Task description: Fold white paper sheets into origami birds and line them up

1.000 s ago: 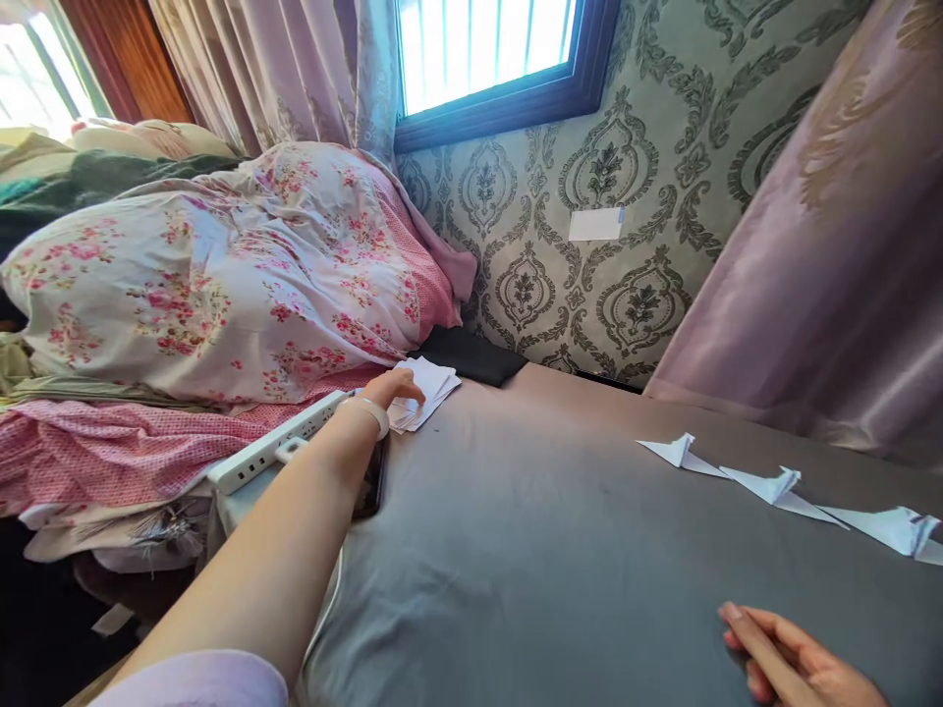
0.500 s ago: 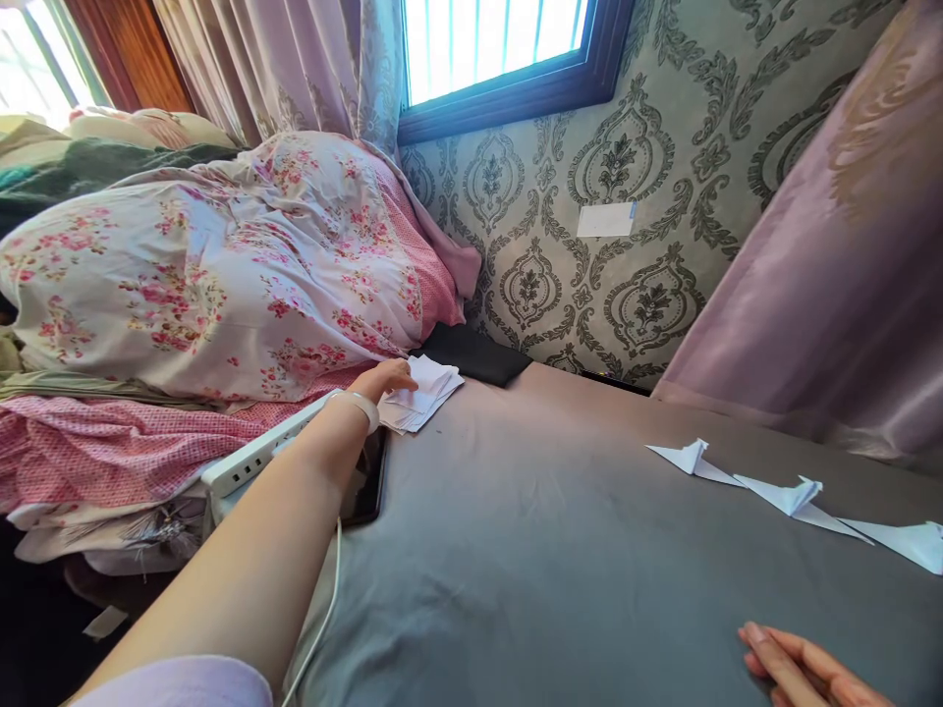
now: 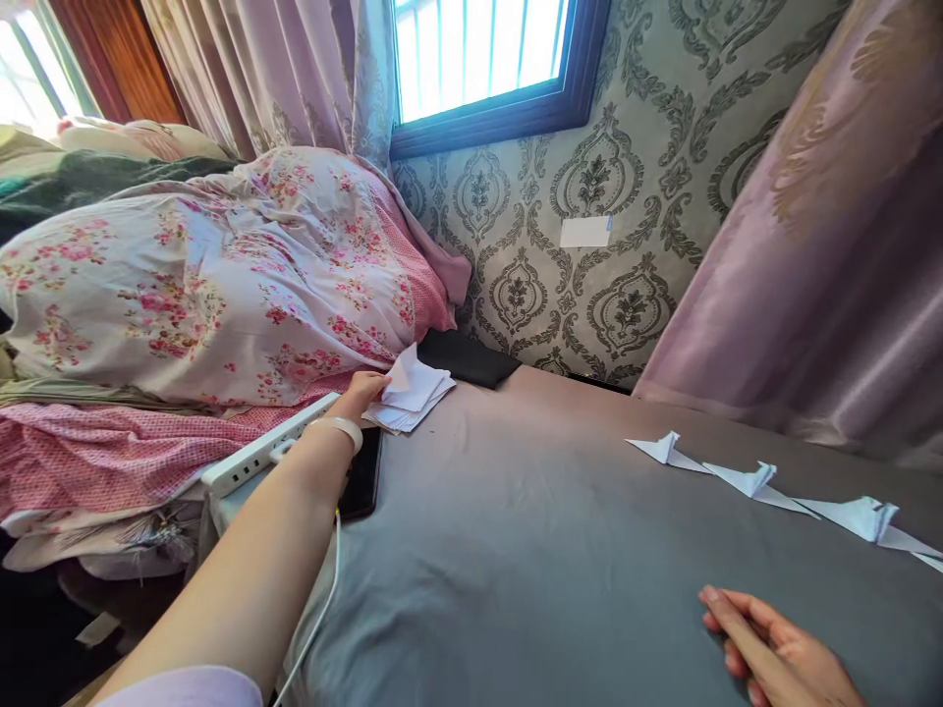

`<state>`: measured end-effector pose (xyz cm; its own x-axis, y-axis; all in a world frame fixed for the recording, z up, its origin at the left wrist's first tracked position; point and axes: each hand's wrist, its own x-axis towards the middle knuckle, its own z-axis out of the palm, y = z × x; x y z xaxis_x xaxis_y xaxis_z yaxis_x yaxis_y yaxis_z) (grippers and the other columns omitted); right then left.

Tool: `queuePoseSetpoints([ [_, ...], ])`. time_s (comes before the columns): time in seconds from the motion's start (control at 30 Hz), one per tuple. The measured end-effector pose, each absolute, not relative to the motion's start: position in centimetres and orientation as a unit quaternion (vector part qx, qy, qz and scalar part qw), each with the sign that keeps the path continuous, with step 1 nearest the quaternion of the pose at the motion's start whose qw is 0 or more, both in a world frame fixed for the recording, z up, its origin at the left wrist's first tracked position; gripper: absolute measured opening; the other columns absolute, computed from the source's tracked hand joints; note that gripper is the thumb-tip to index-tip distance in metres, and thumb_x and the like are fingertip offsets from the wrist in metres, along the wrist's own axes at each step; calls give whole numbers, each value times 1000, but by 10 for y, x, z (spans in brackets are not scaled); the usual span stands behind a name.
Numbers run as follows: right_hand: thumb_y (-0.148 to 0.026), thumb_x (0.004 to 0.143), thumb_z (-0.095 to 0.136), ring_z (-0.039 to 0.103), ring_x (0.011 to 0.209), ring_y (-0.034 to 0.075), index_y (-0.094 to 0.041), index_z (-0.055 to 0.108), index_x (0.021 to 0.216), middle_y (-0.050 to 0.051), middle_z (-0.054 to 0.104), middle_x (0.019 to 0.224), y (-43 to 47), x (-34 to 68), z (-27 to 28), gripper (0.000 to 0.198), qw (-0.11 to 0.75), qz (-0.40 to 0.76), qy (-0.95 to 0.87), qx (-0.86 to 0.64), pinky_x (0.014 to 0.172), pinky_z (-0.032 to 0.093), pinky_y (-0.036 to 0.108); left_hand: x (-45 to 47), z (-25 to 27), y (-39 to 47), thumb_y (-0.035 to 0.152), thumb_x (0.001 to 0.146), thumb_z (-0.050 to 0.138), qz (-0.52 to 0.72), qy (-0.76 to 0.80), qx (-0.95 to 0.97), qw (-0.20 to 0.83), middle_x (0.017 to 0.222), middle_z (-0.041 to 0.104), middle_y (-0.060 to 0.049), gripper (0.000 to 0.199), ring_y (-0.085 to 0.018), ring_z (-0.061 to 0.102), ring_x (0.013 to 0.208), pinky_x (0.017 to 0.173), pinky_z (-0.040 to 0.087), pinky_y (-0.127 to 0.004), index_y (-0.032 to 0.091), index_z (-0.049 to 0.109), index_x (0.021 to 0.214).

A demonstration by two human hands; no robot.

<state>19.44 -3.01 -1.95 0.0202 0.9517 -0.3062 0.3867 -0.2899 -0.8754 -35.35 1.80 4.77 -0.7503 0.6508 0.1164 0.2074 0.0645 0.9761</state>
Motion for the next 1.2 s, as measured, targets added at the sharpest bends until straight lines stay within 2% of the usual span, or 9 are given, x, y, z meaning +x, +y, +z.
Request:
queuePoseSetpoints([
  [0.17,-59,61,65,46,41,10,-17,63,85,-1,59,54,-28,192,-25,48,324,475,-516,-634,44,38,25,-332,68,30,37,91,58,706,640,226,205,119,60,-6,36,-29,60,104,86,53,-43,12,59,117],
  [0.33,-62,64,63,43,39,9,-15,65,86,1,62,59,-28,186,-34,51,365,448,-503,-642,40,35,24,-251,90,58,33,93,57,737,489,302,356,112,63,-9,30,-19,63,94,80,55,-38,14,58,115],
  [0.47,-63,68,65,51,47,10,-17,68,85,4,67,70,-42,180,-21,49,418,448,-507,-607,43,38,24,-149,75,51,28,84,68,658,356,381,544,87,70,-4,18,-13,66,74,74,53,-26,13,68,92],
  [0.63,-63,67,71,65,96,22,-20,68,105,10,71,104,-55,178,2,57,498,543,-463,-493,72,52,29,-50,37,14,32,71,80,526,245,405,707,83,70,-3,30,-12,64,71,72,51,-23,13,69,92],
  [0.77,-56,70,74,65,92,21,-22,69,106,8,72,105,-62,176,9,49,515,597,-448,-422,75,51,30,-20,10,-6,32,70,80,436,216,395,779,82,70,-4,27,-14,64,74,76,49,-26,14,70,88],
  [0.87,-47,66,80,66,83,20,-21,74,96,6,74,93,-64,176,8,41,531,602,-419,-425,73,50,31,-19,1,-12,36,78,73,390,220,391,804,101,71,-8,31,-21,64,94,85,47,-31,16,70,101],
  [1.0,-44,62,83,64,77,19,-19,76,87,5,75,84,-62,176,2,36,563,581,-370,-457,70,49,30,-27,3,-15,67,82,55,383,197,384,817,131,59,-11,63,-29,52,121,95,44,-38,22,60,126],
  [1.1,-45,62,83,62,76,17,-19,77,85,4,73,79,-59,175,-3,35,569,570,-352,-477,66,48,29,-25,5,-19,50,77,72,399,216,411,791,131,59,-11,58,-28,54,120,96,45,-37,21,60,125],
  [1.2,-47,63,81,58,70,15,-17,76,79,4,71,73,-58,174,-5,34,558,556,-357,-502,63,45,28,-17,4,-23,33,81,72,423,292,390,764,118,65,-13,38,-21,63,100,81,53,-29,15,65,114],
])
